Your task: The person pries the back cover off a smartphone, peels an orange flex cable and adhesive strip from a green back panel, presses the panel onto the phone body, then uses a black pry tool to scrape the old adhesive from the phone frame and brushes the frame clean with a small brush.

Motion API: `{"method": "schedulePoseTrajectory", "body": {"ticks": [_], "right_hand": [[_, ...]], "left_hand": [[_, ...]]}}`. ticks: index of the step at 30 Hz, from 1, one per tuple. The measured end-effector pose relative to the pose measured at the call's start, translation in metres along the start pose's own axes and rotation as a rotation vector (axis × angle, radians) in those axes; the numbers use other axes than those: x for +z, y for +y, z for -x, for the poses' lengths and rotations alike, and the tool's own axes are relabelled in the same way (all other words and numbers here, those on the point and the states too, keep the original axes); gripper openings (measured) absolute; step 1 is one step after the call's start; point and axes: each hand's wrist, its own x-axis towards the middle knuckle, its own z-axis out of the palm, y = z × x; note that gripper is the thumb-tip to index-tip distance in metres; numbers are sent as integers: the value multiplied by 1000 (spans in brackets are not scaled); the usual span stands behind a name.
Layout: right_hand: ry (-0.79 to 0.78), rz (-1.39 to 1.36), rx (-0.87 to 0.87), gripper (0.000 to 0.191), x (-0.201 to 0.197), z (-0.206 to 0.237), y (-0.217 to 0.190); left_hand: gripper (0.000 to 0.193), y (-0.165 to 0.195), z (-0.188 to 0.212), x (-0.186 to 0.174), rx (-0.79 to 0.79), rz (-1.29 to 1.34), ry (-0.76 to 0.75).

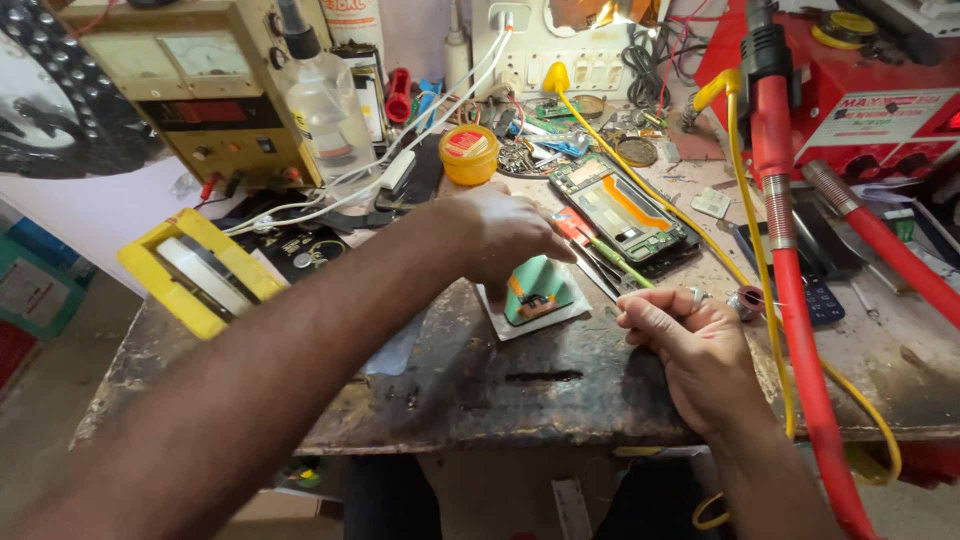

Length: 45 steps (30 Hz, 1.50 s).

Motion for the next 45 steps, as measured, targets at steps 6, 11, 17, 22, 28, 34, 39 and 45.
{"method": "schedulePoseTrajectory", "body": {"ticks": [6,11,17,22,28,34,39,45], "right_hand": [[-9,7,-38,15,4,4,2],[1,30,-25,15,6,6,0],[-3,5,-40,15,7,5,-1],[0,12,-38,14,5,4,1],[6,18,-37,14,3,4,3],[4,47,-43,14,2,4,3],[-19,55,-19,13,9,-2,-9],[20,694,-276,21,32,-35,-75]], "left_hand": [[83,-2,-6,-2,-13,-65,-197],[79,-3,0,-4,-4,-67,-144],[87,-11,-2,-1,-40,42,-51],[55,-28,-10,-3,63,78,-10],[32,-33,2,-23,75,248,-5],[32,-41,35,-64,-23,531,451],[26,-37,28,-23,27,872,879],[31,-26,8,42,-66,1207,992]]}}
